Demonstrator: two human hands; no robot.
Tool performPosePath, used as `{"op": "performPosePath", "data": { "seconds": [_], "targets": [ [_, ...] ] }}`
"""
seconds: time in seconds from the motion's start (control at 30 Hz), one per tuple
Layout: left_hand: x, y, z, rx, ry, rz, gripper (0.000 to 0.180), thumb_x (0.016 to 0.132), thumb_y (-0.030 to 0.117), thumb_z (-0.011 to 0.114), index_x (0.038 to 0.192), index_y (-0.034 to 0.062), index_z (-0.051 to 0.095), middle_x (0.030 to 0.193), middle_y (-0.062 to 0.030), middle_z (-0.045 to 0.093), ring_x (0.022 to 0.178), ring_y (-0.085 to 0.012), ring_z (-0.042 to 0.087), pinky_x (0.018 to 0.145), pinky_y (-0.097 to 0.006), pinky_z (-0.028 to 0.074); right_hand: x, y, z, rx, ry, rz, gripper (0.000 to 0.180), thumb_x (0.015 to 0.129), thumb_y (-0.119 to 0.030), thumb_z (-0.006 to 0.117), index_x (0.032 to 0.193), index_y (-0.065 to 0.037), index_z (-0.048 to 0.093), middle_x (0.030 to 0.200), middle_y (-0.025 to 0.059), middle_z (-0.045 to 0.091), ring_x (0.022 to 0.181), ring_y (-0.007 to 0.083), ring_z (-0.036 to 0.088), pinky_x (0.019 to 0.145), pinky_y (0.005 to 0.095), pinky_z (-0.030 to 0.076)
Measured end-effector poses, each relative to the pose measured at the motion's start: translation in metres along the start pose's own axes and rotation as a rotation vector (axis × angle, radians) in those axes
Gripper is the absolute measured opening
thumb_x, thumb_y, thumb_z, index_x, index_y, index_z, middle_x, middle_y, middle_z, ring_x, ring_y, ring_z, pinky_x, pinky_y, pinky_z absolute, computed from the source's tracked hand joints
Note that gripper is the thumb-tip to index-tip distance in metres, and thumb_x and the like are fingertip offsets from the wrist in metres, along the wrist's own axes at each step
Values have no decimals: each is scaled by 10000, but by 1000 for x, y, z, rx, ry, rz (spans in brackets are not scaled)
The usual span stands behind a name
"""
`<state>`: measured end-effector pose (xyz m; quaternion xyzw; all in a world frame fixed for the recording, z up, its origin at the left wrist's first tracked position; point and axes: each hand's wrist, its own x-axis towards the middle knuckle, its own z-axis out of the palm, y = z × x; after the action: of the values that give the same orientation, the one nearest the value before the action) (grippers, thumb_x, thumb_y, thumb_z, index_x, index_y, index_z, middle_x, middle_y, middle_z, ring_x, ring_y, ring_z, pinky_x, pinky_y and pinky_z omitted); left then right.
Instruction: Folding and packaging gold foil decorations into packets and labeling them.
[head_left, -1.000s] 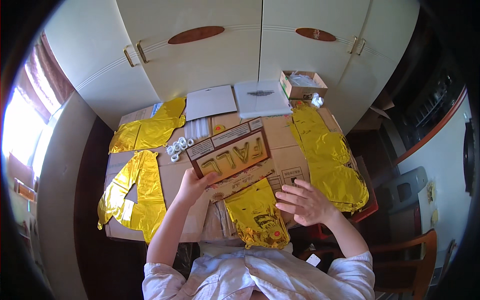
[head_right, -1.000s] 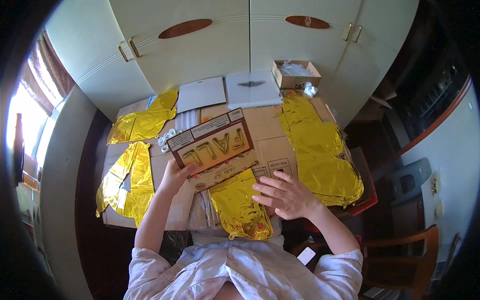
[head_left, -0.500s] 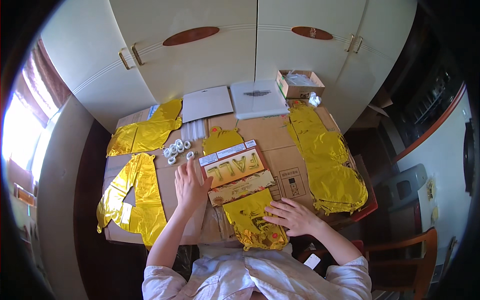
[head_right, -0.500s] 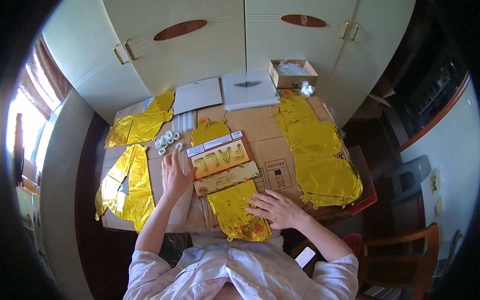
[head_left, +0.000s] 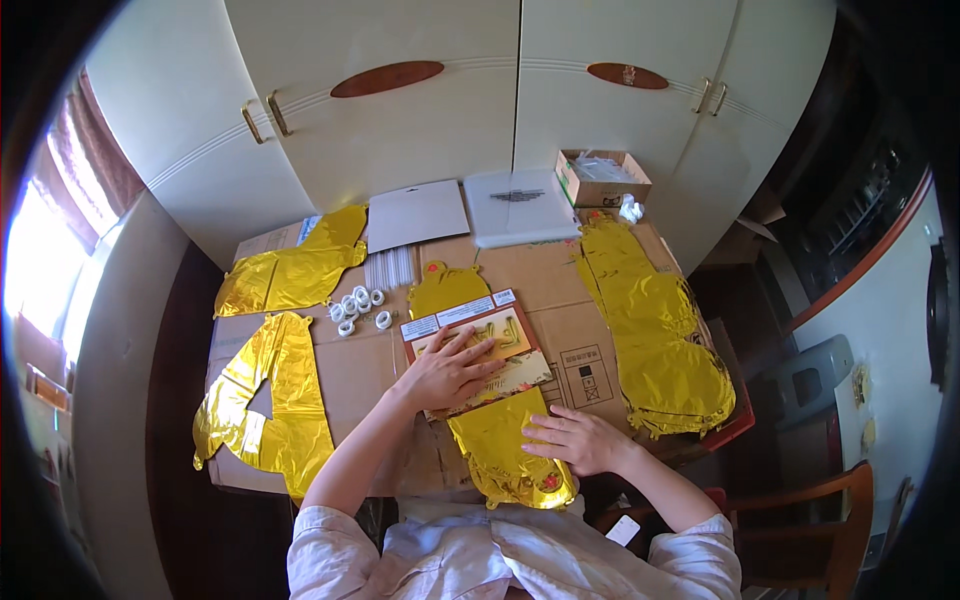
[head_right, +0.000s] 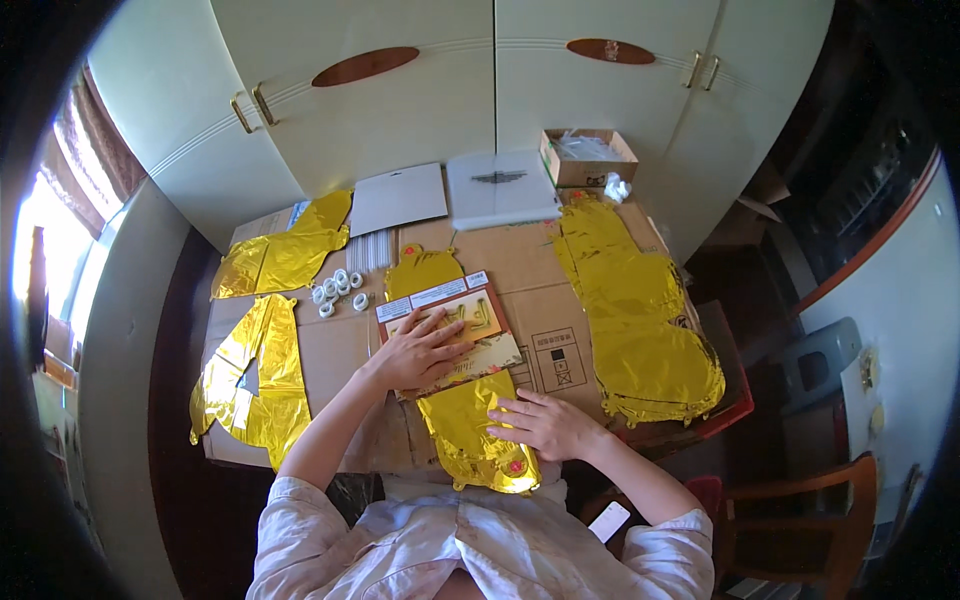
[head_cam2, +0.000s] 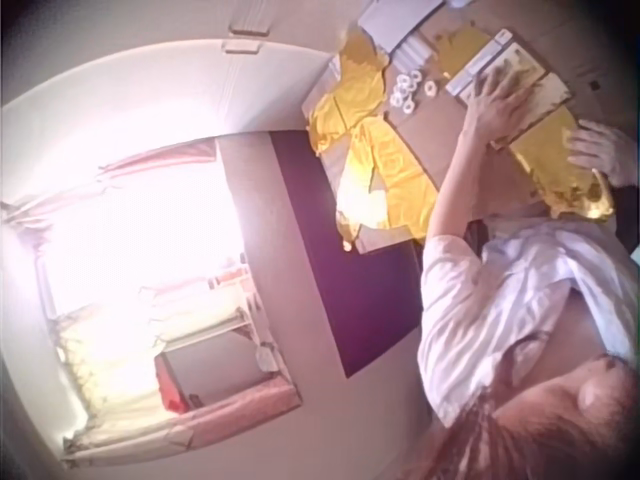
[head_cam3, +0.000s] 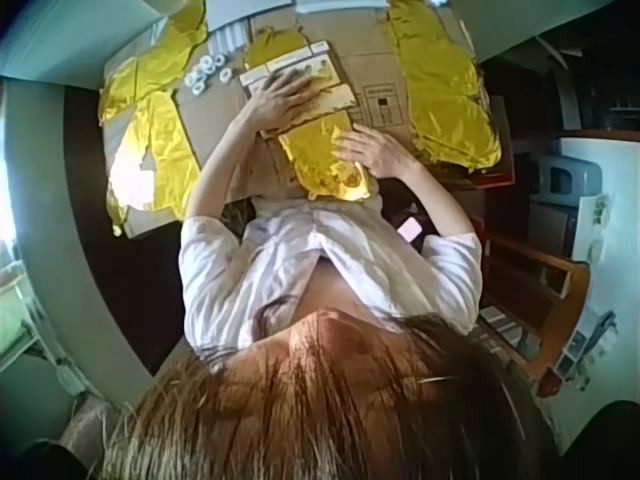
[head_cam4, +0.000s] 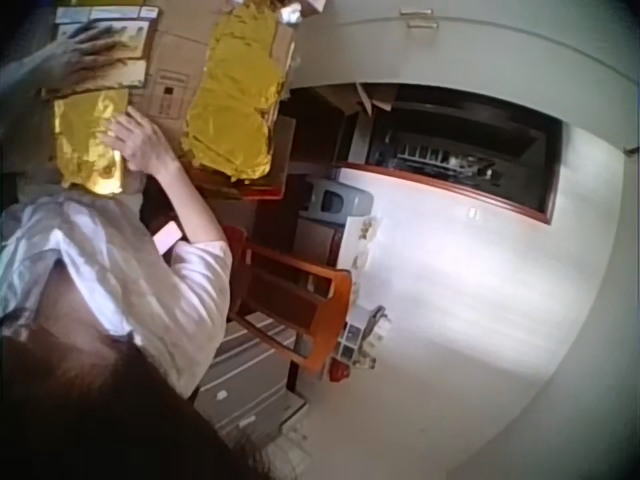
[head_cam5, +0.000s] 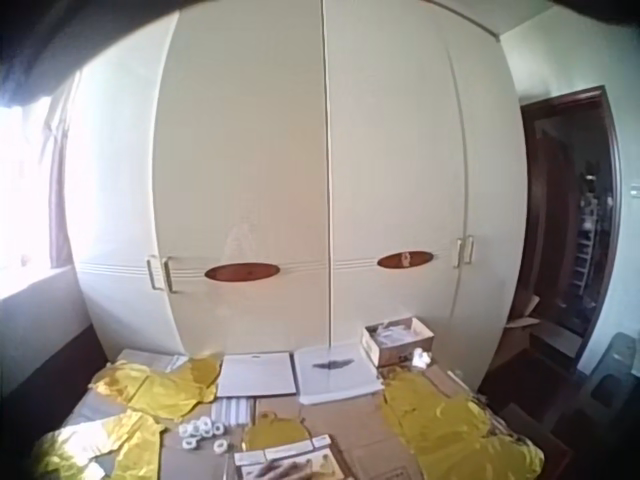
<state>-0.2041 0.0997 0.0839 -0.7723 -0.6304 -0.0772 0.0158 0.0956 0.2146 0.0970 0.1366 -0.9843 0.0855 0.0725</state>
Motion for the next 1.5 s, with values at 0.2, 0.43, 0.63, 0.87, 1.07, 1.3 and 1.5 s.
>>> {"op": "performPosePath", "data": {
  "seconds": [0.2,0.43,0.63,0.87,1.07,1.3,1.5],
  "targets": [
    [-1,0,-1,18,-3,-15,460,977,443,452,1422,330,474,1505,-19,422,1442,-318,285,1172,-569,118,7,8,3,-2,163,-64,323,883,-174,550,1186,-169,663,1256,18,642,1211,183,580,1071,402,432],
    [-3,0,-3,30,-21,-24,467,980,459,433,1430,338,460,1511,-13,415,1444,-310,282,1168,-575,116,13,16,3,163,255,-22,303,882,-164,556,1164,-135,665,1241,33,651,1181,190,599,1049,403,455],
    [-8,-1,1,-36,8,-48,462,951,425,498,1402,325,499,1487,-28,440,1459,-294,251,1176,-566,102,52,41,-6,322,437,203,154,852,-206,657,913,-72,615,906,103,652,881,294,640,771,421,498],
    [-12,-14,13,-454,231,33,404,814,289,648,1188,137,654,1232,-86,626,1202,-283,547,1053,-459,403,109,84,12,436,388,573,309,910,-285,644,812,-18,523,759,161,583,733,369,582,654,453,453],
    [-8,-6,1,-384,314,16,392,822,291,646,1164,98,643,1154,-93,653,1083,-322,594,939,-436,462,118,98,33,272,466,456,294,878,-288,661,817,-30,533,841,153,599,884,341,577,785,455,460],
    [-11,-3,-10,-398,308,-31,388,837,288,629,1172,91,638,1173,-98,643,1137,-314,563,974,-453,433,122,98,45,39,501,410,251,883,-246,639,885,-10,551,1036,144,578,997,326,548,908,423,449],
    [-49,-10,-6,56,107,-268,398,885,304,587,1228,104,613,1362,-110,537,1282,-321,469,1091,-521,329,122,95,45,26,470,424,231,889,-232,632,938,-23,546,1030,138,574,989,319,546,912,415,443]
  ]
}}
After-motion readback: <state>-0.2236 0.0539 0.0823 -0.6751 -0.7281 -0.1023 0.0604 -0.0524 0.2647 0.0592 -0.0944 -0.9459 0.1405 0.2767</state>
